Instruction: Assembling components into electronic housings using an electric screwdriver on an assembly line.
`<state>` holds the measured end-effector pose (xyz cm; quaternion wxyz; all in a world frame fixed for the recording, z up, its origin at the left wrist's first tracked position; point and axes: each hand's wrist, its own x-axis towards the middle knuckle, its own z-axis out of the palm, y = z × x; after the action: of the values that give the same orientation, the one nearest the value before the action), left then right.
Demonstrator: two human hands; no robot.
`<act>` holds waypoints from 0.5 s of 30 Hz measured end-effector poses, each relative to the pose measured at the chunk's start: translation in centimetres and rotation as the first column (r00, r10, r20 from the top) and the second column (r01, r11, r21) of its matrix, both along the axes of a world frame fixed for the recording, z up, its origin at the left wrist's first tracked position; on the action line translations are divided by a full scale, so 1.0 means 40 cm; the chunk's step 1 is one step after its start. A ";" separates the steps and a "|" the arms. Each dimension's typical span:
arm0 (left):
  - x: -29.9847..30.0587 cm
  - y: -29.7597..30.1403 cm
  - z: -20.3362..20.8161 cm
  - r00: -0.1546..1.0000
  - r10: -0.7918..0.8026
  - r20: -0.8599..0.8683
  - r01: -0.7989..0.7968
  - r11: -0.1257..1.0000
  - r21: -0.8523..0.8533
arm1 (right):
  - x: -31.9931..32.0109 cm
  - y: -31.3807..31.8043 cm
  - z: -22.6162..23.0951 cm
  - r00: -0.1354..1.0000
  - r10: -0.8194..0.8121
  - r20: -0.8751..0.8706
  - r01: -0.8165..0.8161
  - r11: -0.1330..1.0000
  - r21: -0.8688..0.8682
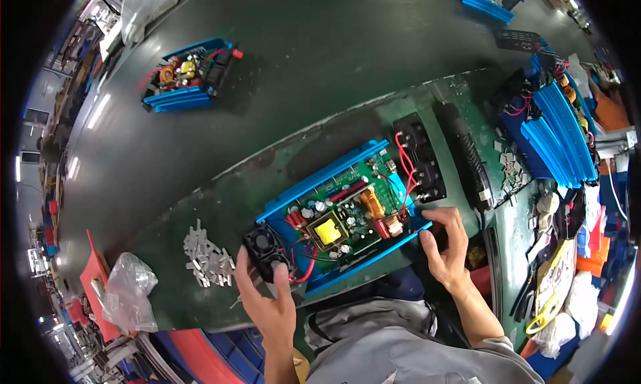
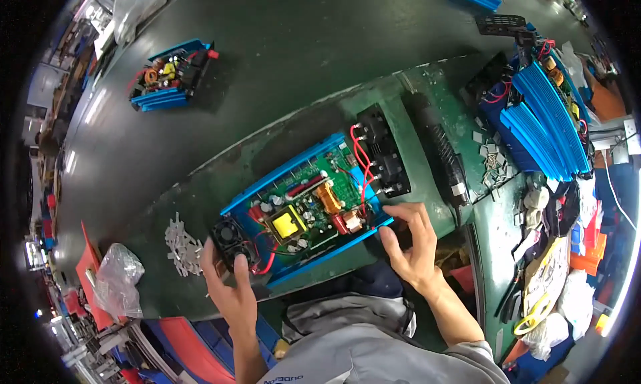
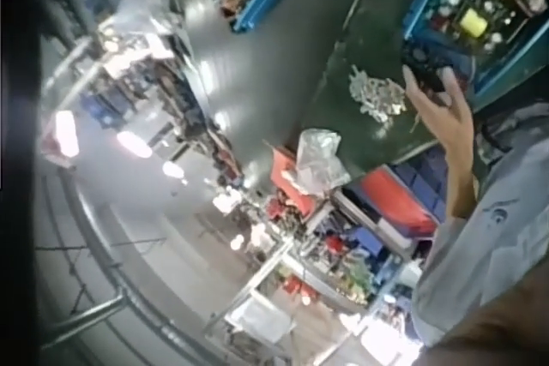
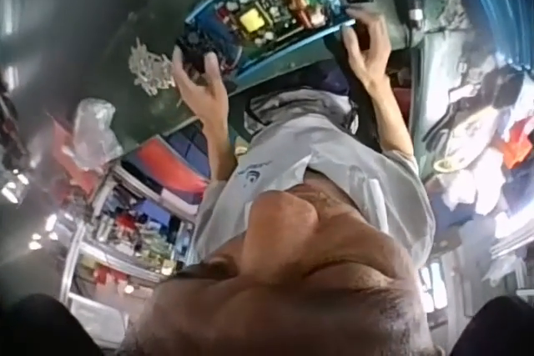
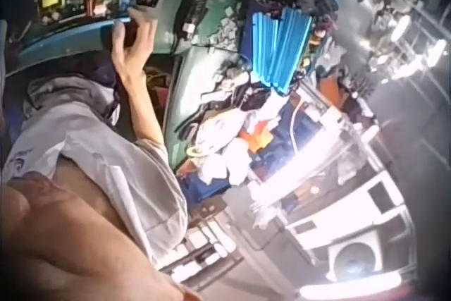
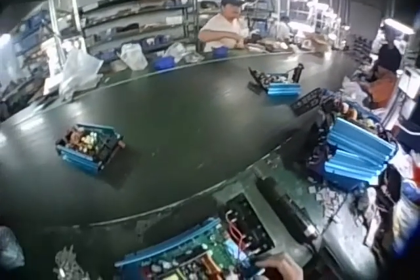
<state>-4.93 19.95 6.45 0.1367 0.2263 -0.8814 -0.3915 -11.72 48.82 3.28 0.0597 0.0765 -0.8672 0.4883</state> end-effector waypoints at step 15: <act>-0.060 -0.007 -0.030 0.999 -0.047 -0.017 0.045 0.996 -0.081 | -0.018 -0.024 -0.025 0.994 0.061 -0.090 -0.055 0.996 0.070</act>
<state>-7.34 19.67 5.25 0.1451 0.1965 -0.9001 -0.3607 -12.44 47.85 2.29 0.0826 0.1260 -0.8769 0.4564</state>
